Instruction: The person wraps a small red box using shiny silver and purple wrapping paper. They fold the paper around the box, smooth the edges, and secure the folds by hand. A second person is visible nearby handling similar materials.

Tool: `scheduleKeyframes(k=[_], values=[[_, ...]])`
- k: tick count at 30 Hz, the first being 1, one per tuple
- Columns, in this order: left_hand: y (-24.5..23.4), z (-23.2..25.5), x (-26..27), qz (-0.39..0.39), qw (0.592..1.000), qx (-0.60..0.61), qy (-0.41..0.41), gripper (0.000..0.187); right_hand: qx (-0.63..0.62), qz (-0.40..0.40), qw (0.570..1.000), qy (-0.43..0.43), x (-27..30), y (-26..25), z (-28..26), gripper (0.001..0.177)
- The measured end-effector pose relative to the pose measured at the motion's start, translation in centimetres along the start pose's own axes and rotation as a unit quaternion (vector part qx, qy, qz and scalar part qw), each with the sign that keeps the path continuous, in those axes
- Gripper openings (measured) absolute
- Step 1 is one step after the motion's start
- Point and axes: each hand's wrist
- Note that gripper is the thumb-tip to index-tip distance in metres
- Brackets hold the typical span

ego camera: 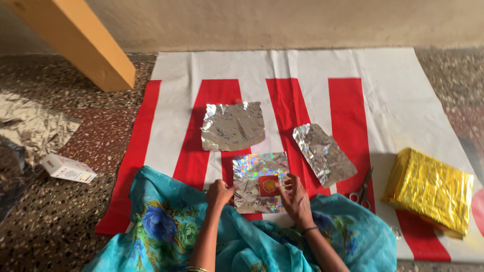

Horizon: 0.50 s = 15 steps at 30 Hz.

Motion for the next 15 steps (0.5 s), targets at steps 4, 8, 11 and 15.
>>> scheduleKeyframes(k=[4, 8, 11, 15], values=[[0.6, 0.7, 0.4, -0.021, 1.000, 0.016, -0.014, 0.020, 0.135, -0.015, 0.990, -0.046, 0.5, 0.2, -3.9, 0.098], [0.9, 0.3, 0.6, -0.069, 0.992, 0.106, -0.019, 0.021, 0.198, -0.063, 0.975, -0.073, 0.2, 0.5, -5.2, 0.099], [1.2, -0.3, 0.3, -0.122, 0.972, 0.199, -0.026, 0.024, 0.179, -0.046, 0.977, -0.109, -0.2, 0.5, -4.5, 0.086], [3.1, -0.9, 0.2, -0.135, 0.934, 0.331, -0.020, 0.025, 0.138, 0.005, 0.984, -0.109, -1.3, -0.9, -2.9, 0.066]])
Point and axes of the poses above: each hand's wrist, its own x-axis away from the middle knuckle, its own y-axis out of the palm, z = x × y, and after that the axes turned 9 degrees about -z, right-handed
